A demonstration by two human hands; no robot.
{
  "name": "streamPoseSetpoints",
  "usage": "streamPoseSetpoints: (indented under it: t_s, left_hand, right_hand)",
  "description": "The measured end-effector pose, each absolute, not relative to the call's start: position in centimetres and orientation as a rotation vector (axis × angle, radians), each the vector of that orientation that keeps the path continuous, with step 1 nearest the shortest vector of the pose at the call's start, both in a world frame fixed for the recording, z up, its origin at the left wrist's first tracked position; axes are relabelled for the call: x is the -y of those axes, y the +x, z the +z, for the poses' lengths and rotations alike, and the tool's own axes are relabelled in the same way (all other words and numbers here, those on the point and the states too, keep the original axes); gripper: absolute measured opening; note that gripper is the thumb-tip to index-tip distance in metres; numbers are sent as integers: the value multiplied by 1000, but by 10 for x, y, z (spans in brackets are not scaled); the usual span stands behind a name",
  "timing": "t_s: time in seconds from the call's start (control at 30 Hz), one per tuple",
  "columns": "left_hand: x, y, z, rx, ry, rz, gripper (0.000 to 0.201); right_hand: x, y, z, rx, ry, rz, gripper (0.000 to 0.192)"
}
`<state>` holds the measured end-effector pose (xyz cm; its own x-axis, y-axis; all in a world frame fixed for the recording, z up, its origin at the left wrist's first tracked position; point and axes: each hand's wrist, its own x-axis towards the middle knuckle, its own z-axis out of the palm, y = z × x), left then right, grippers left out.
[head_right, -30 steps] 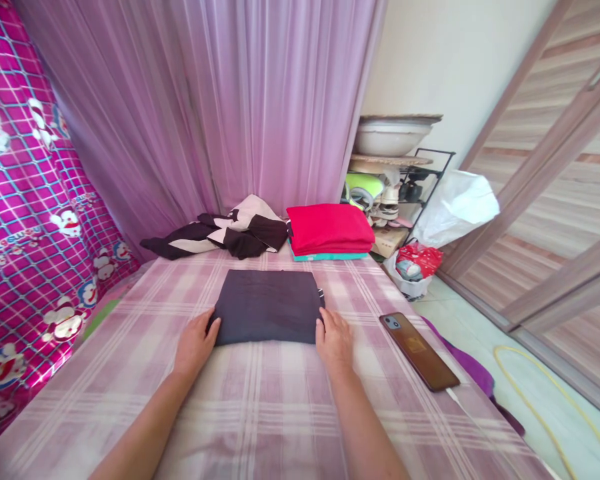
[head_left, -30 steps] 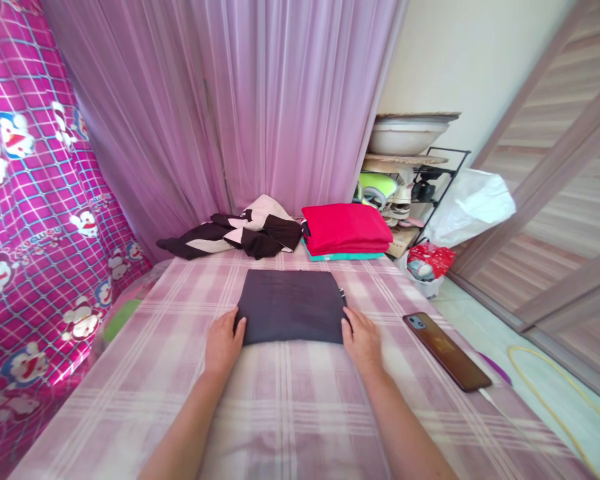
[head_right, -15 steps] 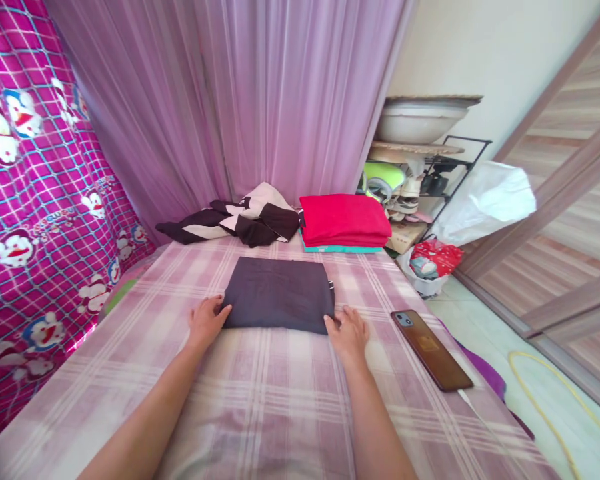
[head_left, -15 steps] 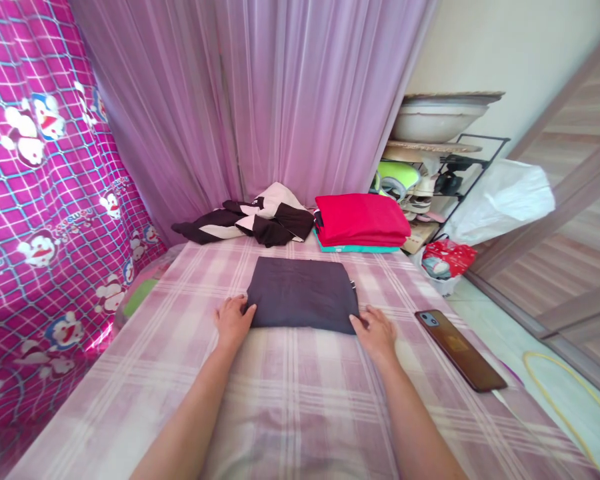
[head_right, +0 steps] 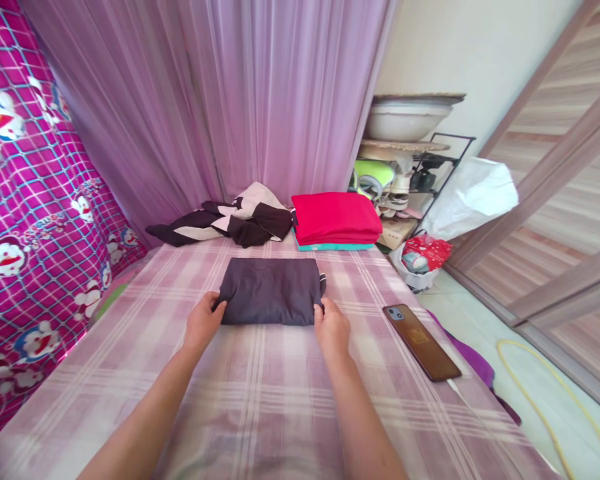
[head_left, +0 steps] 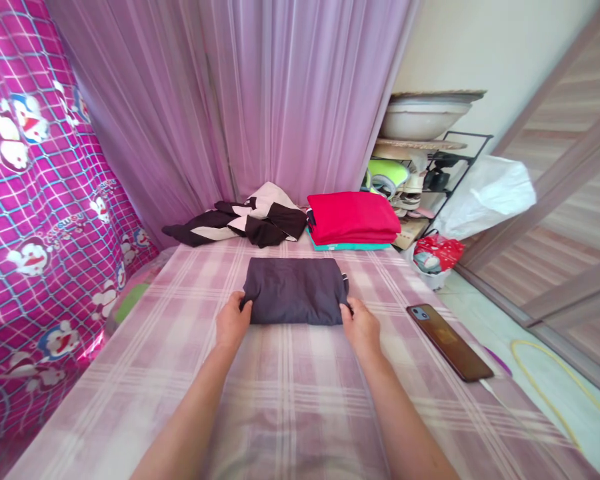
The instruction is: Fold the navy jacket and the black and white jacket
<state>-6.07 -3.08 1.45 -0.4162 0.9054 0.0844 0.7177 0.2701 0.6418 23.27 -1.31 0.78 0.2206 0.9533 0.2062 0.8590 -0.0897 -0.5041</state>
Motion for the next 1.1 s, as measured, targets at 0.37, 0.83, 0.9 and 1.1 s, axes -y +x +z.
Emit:
streamPoseSetpoints:
  t_s: [0.37, 0.83, 0.9, 1.1]
  left_hand:
    - [27, -64, 15, -2032, 1424, 1320, 21]
    - [-79, -16, 149, -1770, 1757, 1752, 18]
    - [-122, 10, 167, -1652, 1768, 1815, 17]
    - [-232, 88, 142, -1511, 1540, 1523, 27]
  right_hand:
    - [0, 228, 13, 1590, -1622, 218, 31]
    - [-114, 243, 148, 1485, -1185, -354, 28]
    - [-150, 266, 175, 1423, -1224, -388, 29]
    - [-225, 326, 167, 1127, -1577, -293, 58]
